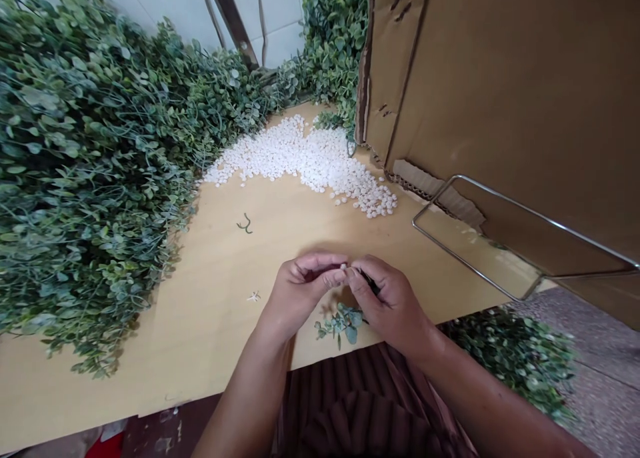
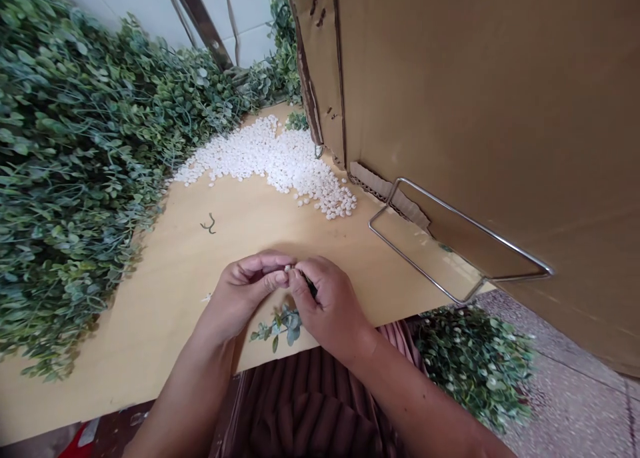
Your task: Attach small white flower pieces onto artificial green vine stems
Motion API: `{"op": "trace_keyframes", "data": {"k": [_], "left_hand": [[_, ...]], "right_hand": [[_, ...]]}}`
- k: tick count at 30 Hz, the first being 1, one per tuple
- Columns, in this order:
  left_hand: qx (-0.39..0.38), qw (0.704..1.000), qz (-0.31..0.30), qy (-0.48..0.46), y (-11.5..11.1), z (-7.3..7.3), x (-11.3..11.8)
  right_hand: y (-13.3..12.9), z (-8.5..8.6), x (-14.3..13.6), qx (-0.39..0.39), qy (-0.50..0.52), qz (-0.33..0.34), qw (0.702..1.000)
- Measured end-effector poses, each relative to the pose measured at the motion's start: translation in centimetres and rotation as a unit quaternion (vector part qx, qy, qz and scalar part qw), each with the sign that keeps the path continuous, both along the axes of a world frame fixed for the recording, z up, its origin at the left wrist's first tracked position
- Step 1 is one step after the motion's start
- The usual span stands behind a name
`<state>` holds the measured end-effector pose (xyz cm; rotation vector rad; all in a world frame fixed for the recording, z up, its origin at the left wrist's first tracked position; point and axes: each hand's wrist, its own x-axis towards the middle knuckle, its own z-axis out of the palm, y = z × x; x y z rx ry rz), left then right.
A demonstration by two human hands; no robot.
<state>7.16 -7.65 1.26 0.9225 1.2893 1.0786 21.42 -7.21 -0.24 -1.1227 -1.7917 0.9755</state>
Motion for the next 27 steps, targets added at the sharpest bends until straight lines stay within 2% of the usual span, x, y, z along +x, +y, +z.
{"op": "trace_keyframes", "data": {"k": [4, 7, 10, 15, 20, 23, 27], "left_hand": [[0.094, 0.991, 0.015, 0.095, -1.7, 1.6, -1.8], [0.144, 0.973, -0.03, 0.179, -3.0, 2.6, -2.3], [0.147, 0.959, -0.058, 0.236, -3.5, 2.5, -1.6], [0.126, 0.972, 0.006, 0.198, -2.8, 1.2, -0.4], [0.099, 0.987, 0.016, 0.129, -2.2, 1.1, -0.1], [0.056, 0.995, 0.021, 0.083, -1.8, 1.2, 0.2], [0.027, 0.998, 0.028, 0.044, -1.2, 1.4, 0.6]], "right_hand": [[0.1, 0.0, -0.1, -0.025, 0.02, -0.039, 0.999], [0.1, 0.0, -0.3, -0.038, 0.038, -0.069, 0.996], [0.0, 0.0, -0.2, -0.047, 0.051, -0.075, 0.995], [-0.2, 0.0, 0.3, -0.012, 0.049, 0.002, 0.999], [0.0, 0.0, 0.6, 0.026, 0.061, 0.043, 0.997], [0.0, -0.1, 0.6, -0.003, 0.075, 0.058, 0.995], [-0.4, -0.3, 0.6, -0.069, 0.115, 0.041, 0.99]]}}
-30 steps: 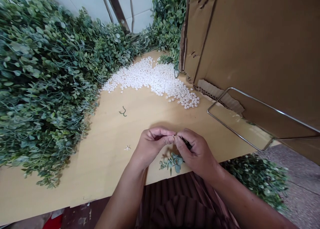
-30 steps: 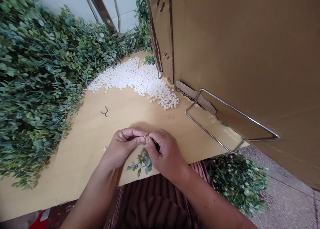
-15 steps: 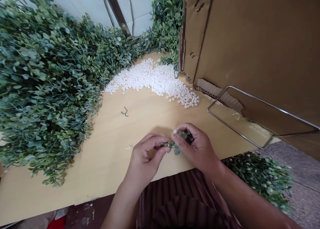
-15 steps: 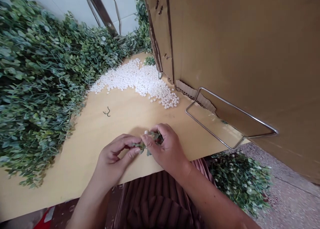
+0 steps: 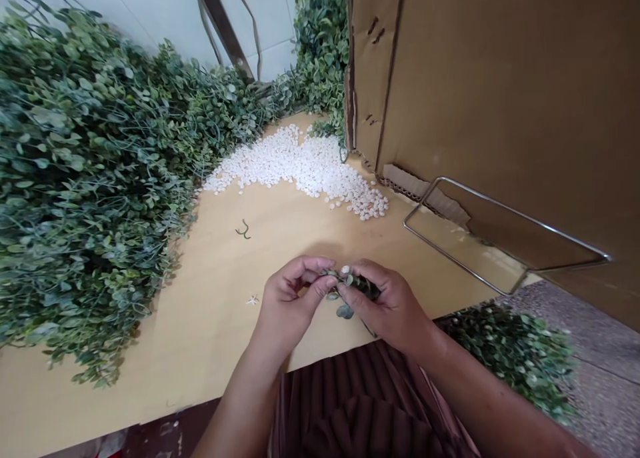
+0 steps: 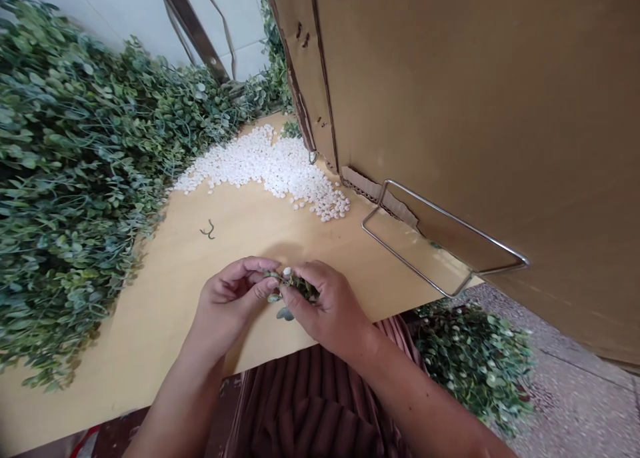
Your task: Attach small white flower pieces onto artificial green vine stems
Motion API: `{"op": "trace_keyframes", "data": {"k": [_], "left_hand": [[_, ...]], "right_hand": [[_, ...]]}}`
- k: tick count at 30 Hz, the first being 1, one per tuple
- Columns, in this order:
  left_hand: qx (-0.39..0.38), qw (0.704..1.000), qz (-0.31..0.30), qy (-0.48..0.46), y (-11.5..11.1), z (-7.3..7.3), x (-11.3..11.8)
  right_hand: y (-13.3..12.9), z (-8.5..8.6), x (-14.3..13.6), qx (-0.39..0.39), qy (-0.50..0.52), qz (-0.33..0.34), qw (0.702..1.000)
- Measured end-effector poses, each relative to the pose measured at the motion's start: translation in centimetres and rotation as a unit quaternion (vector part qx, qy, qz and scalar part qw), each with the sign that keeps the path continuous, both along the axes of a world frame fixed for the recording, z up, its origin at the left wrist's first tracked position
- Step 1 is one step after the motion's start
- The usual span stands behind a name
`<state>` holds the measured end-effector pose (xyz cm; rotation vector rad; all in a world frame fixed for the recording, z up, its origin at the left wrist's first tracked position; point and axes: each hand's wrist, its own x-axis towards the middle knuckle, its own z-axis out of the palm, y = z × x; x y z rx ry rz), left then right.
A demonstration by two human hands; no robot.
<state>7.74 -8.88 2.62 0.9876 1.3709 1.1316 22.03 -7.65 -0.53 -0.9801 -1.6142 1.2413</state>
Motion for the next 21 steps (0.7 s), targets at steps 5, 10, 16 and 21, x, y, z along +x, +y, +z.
{"op": "trace_keyframes", "data": {"k": [5, 10, 16, 21], "left_hand": [[-0.004, 1.0, -0.019, 0.001, 0.7, 0.6, 0.1], [-0.006, 0.995, -0.1, 0.023, 3.2, 0.5, -1.0], [0.127, 0.944, -0.021, 0.302, 9.5, -1.9, -0.7], [0.167, 0.858, -0.066, 0.481, 11.9, -2.9, 0.6]], "right_hand": [[0.0, 0.3, 0.1, -0.033, 0.003, -0.007, 0.999], [0.4, 0.4, 0.3, -0.011, 0.017, -0.043, 0.999], [0.7, 0.1, 0.5, 0.029, 0.021, -0.084, 0.996], [0.8, 0.0, 0.5, -0.026, 0.017, -0.078, 0.996]]}}
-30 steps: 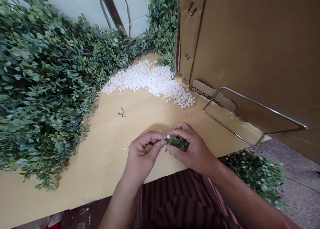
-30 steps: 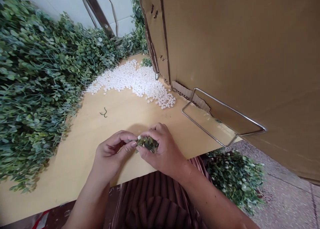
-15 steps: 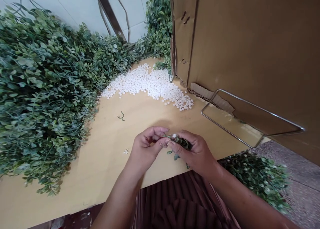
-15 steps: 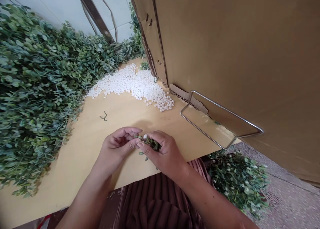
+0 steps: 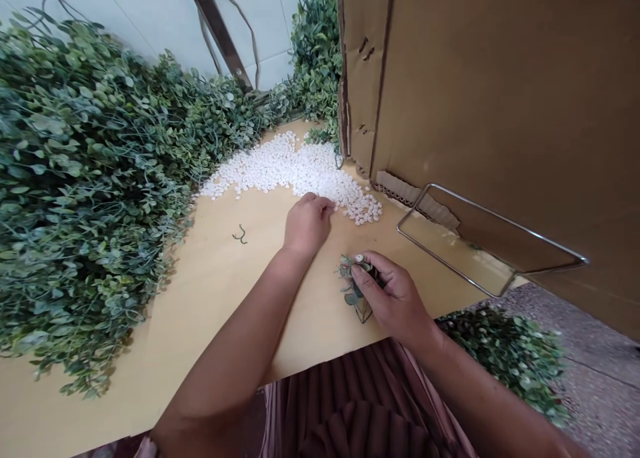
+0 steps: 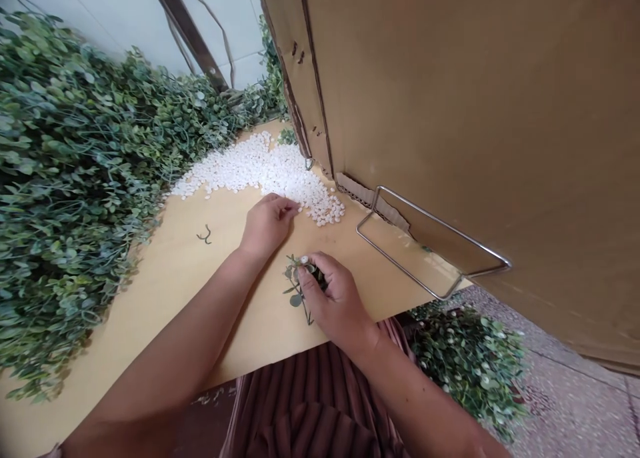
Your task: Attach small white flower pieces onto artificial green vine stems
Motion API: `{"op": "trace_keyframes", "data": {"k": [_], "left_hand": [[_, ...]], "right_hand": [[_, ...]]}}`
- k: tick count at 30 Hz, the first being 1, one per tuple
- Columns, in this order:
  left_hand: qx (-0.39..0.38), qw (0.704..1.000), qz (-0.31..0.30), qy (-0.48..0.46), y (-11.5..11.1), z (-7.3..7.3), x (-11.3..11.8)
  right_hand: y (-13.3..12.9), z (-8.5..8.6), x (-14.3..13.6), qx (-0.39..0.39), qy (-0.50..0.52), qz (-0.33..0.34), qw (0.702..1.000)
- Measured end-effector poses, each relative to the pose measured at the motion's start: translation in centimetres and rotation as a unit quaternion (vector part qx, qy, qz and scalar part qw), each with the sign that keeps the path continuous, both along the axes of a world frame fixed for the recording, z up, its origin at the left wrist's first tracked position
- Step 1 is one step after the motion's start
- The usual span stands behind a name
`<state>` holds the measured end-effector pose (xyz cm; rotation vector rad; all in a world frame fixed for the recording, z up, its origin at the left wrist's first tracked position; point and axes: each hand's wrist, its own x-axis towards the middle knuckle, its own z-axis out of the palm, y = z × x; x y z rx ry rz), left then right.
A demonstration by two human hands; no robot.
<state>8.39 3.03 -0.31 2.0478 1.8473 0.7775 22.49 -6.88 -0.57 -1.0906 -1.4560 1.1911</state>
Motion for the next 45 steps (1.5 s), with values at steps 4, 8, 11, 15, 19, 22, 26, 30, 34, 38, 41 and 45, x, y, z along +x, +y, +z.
{"op": "trace_keyframes", "data": {"k": [4, 8, 11, 15, 19, 22, 26, 30, 34, 38, 41, 45], "left_hand": [[-0.029, 0.994, 0.034, -0.098, 0.0, -0.1, -0.4], [-0.107, 0.932, 0.084, -0.337, -1.9, 1.0, -1.2], [-0.155, 0.869, 0.103, -0.458, -4.6, 2.1, -1.3], [-0.202, 0.798, 0.097, -0.56, -8.0, 2.5, -0.6], [-0.235, 0.74, 0.099, -0.622, -9.4, 2.2, 0.1], [-0.25, 0.708, 0.111, -0.651, -9.6, 2.0, 0.4], [-0.237, 0.71, 0.116, -0.653, -9.9, 2.0, 0.2], [-0.226, 0.717, 0.111, -0.65, -10.2, 1.9, 0.0], [-0.232, 0.721, 0.091, -0.647, -10.3, 1.7, 0.1], [-0.225, 0.726, 0.091, -0.644, -10.2, 1.6, 0.2], [-0.21, 0.741, 0.093, -0.631, -10.2, 1.5, 0.3], [-0.174, 0.783, 0.084, -0.591, -10.3, 1.4, 0.4]], "right_hand": [[-0.1, 0.1, 0.1, -0.039, 0.026, 0.009, 0.999], [-0.1, 0.4, 0.1, -0.069, 0.037, 0.013, 0.997], [-0.2, 0.4, 0.2, -0.061, 0.032, 0.013, 0.998], [-0.3, 0.3, 0.0, -0.029, 0.004, 0.03, 0.999], [-0.3, 0.3, -0.2, 0.004, -0.035, 0.051, 0.998], [-0.3, 0.4, -0.2, 0.012, -0.046, 0.053, 0.997], [-0.3, 0.4, -0.2, 0.021, -0.038, 0.036, 0.998], [-0.4, 0.2, -0.3, 0.025, -0.041, 0.012, 0.999], [-0.5, 0.3, -0.3, 0.024, -0.041, 0.013, 0.999], [-0.5, 0.4, -0.2, 0.034, -0.041, 0.007, 0.999], [-0.5, 0.4, -0.2, 0.041, -0.04, -0.001, 0.998], [-0.5, 0.4, -0.2, 0.045, -0.041, -0.01, 0.998]]}}
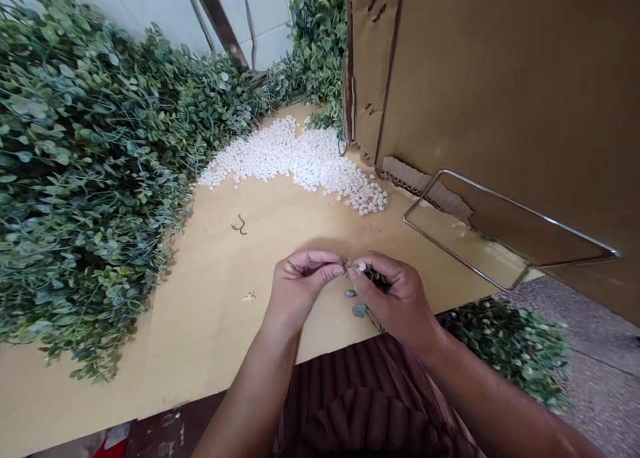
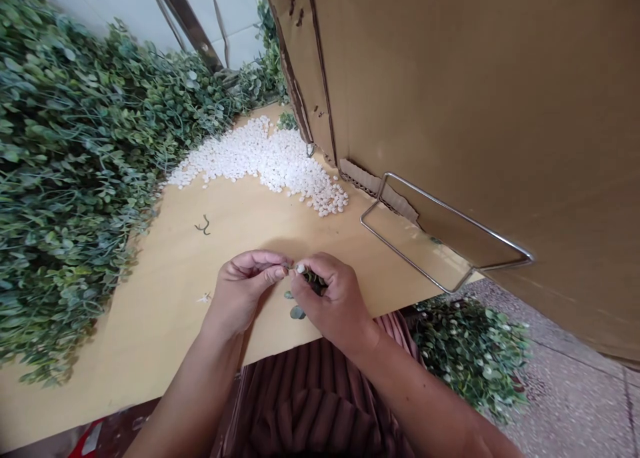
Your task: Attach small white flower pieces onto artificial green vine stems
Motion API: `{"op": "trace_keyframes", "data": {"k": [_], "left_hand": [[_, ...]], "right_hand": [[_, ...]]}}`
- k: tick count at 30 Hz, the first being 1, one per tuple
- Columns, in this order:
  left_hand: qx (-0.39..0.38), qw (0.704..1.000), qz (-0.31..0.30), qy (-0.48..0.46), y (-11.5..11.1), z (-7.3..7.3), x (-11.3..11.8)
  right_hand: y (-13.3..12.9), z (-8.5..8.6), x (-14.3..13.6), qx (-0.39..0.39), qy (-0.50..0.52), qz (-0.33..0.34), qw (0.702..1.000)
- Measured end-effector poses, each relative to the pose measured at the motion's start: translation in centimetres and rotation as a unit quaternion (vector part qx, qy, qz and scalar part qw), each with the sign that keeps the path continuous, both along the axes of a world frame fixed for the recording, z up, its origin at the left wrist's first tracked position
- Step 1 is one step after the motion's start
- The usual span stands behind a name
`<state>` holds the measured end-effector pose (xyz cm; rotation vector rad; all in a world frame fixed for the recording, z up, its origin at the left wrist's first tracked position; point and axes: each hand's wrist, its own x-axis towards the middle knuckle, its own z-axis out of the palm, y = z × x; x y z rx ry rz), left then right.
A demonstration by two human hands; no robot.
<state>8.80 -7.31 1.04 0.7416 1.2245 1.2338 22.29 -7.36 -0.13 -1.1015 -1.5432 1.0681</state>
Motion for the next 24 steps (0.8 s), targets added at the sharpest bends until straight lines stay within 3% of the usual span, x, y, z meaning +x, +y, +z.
{"op": "trace_keyframes", "data": {"k": [7, 24], "left_hand": [[0.044, 0.997, -0.035, 0.044, -0.5, 0.03, -0.15], [0.026, 0.999, -0.013, 0.04, -0.37, 0.05, 0.01]], "right_hand": [[0.02, 0.08, 0.07, 0.007, -0.007, -0.016, 1.0], [-0.08, -0.05, 0.02, -0.005, -0.007, -0.027, 1.0]]}}
